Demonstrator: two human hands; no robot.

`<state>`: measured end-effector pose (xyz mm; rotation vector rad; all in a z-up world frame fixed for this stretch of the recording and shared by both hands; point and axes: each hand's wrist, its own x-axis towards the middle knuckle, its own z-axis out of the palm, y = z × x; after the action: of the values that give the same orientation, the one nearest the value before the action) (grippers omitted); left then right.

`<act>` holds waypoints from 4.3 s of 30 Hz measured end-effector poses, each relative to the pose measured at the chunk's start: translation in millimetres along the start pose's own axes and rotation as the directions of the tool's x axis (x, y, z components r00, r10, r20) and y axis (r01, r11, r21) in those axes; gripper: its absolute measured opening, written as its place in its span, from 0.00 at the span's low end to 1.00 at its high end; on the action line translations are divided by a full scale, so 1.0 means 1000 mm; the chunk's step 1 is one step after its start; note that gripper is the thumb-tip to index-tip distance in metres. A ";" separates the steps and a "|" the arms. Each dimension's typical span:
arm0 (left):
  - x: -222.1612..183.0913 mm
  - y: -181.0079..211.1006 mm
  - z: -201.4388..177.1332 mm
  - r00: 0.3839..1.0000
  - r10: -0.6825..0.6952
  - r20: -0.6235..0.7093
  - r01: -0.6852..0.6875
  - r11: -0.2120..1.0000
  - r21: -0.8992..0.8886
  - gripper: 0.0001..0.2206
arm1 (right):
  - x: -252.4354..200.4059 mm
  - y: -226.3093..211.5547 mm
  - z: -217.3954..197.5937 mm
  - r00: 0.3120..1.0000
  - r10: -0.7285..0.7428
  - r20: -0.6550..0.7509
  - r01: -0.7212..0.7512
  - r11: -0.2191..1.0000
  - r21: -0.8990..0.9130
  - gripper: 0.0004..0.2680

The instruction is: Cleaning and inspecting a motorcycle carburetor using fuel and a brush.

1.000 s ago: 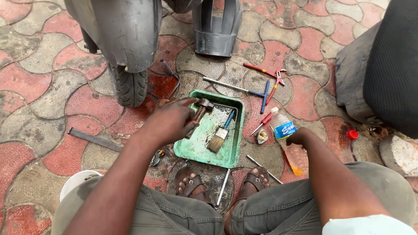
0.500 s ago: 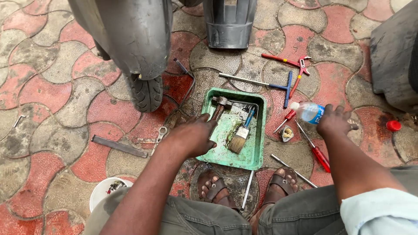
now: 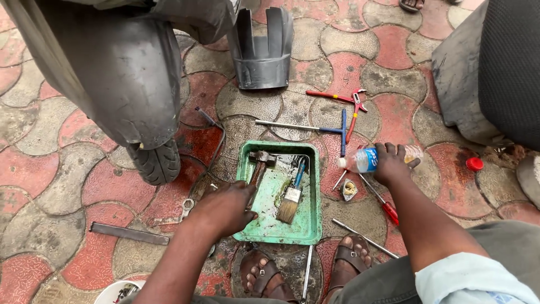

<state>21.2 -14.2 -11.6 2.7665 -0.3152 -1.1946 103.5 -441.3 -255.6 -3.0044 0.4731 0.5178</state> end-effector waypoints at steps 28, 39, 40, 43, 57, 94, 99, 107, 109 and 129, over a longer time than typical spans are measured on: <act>-0.019 -0.015 0.012 0.999 0.005 -0.054 -0.007 0.999 -0.037 0.32 | -0.067 -0.058 -0.016 0.633 -0.774 0.018 0.754 0.610 -0.243 0.25; -0.016 -0.003 0.005 0.997 0.047 -0.067 -0.047 0.999 -0.004 0.27 | -0.025 0.013 0.043 0.979 0.142 0.146 -0.185 0.919 0.348 0.11; -0.014 -0.003 0.008 0.997 0.046 -0.058 -0.046 0.999 -0.008 0.27 | -0.024 0.016 0.062 0.978 0.142 0.155 -0.188 0.921 0.342 0.11; -0.007 -0.002 0.011 0.995 0.076 -0.066 -0.076 0.997 -0.003 0.25 | -0.023 0.015 0.099 0.986 0.024 0.168 -0.083 0.932 0.352 0.12; 0.005 -0.005 0.011 0.987 0.135 -0.089 -0.135 0.991 0.000 0.22 | -0.065 -0.023 0.090 0.994 0.060 -0.096 -0.014 0.905 0.425 0.20; 0.003 -0.005 0.012 0.981 0.153 -0.118 -0.152 0.988 0.023 0.21 | -0.099 -0.054 0.036 0.997 0.071 -0.038 -0.055 0.945 0.324 0.20; 0.005 -0.007 0.014 0.977 0.166 -0.134 -0.165 0.986 0.016 0.21 | -0.098 -0.045 0.053 0.995 -0.062 -0.081 0.083 0.953 0.291 0.12; 0.002 -0.007 0.013 0.980 0.153 -0.126 -0.150 0.988 0.029 0.20 | -0.097 -0.049 0.047 0.995 -0.072 -0.065 0.085 0.968 0.238 0.10; 0.004 -0.008 0.014 0.979 0.155 -0.131 -0.152 0.988 0.030 0.20 | -0.095 -0.045 0.052 0.994 -0.079 -0.075 0.095 0.967 0.237 0.10; 0.001 -0.011 0.007 0.974 0.181 -0.134 -0.177 0.983 0.043 0.21 | -0.083 -0.021 0.043 0.970 -0.040 -0.242 0.124 0.931 0.343 0.11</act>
<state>18.1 -3.7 -19.5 2.7578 -0.5593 -0.9604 21.5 -393.2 -267.8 -2.7238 0.3998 0.0611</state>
